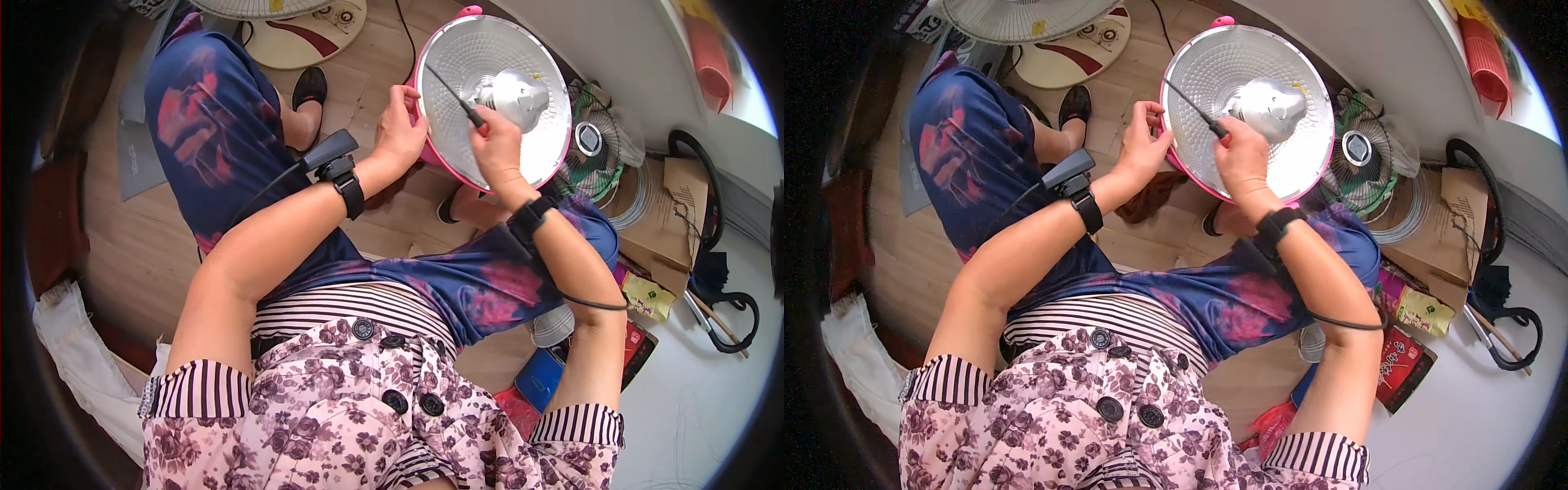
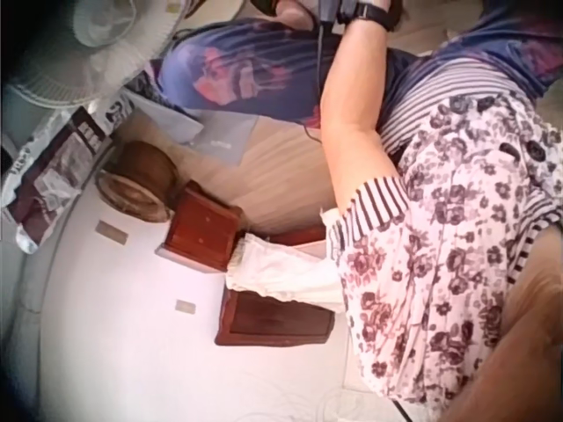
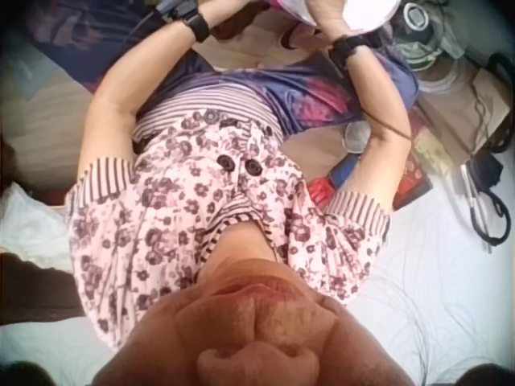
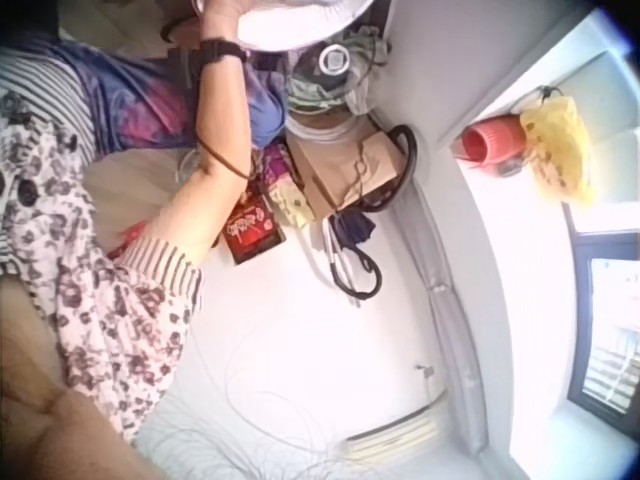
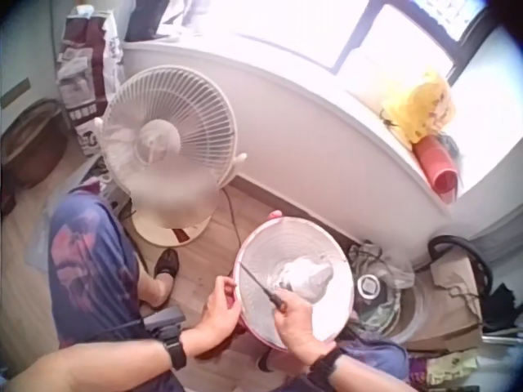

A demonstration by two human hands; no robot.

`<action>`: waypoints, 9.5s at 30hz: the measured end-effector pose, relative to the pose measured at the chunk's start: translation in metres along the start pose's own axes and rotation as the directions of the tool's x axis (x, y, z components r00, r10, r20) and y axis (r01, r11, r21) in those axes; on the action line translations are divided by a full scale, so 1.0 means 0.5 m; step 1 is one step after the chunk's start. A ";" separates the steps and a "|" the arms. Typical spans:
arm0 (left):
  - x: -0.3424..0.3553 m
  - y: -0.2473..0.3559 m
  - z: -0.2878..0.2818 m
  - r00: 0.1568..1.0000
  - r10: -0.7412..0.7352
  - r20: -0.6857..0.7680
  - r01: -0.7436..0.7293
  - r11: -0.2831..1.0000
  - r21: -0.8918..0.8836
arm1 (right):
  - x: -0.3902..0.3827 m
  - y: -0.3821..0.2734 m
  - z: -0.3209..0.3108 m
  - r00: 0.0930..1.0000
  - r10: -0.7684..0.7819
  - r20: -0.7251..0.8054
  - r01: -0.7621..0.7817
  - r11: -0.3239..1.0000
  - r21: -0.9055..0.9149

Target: The person sits on the floor and uses a screwdriver to remove screws from a pink and white circular light fixture, handling the internal wiring and hardware.

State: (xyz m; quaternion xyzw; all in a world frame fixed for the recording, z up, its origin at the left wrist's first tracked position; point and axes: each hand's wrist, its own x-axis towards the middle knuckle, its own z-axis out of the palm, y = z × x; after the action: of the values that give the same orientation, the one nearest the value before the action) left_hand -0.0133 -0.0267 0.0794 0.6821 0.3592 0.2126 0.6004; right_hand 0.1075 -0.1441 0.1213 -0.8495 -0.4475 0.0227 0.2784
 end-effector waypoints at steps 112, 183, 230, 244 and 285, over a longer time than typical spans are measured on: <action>0.010 0.061 -0.043 0.777 0.602 0.183 -0.599 0.618 0.509 | 0.001 0.036 -0.135 0.929 0.357 -0.101 -0.230 0.768 0.598; 0.115 0.075 0.057 0.776 0.153 0.611 -0.614 0.401 0.680 | 0.001 -0.014 -0.136 0.843 0.427 -0.328 -0.128 0.751 0.648; 0.119 0.154 -0.002 0.842 0.211 0.497 -0.455 0.772 0.443 | -0.003 -0.012 -0.125 0.889 0.402 -0.217 -0.152 0.709 0.689; 0.069 0.157 -0.159 0.911 -0.003 0.412 -0.063 0.987 0.145 | -0.008 -0.050 -0.061 0.979 0.201 0.004 -0.152 0.723 0.674; -0.077 0.033 -0.070 0.888 -0.333 0.317 0.436 0.831 -0.346 | -0.011 -0.099 0.008 0.955 0.134 0.266 -0.191 0.961 0.200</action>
State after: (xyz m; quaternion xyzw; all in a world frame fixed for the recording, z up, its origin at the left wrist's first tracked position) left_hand -0.0597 -0.0326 0.1077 0.4754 0.3610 0.0714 0.7991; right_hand 0.0661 -0.1244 0.1411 -0.8374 -0.4017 0.2024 0.3105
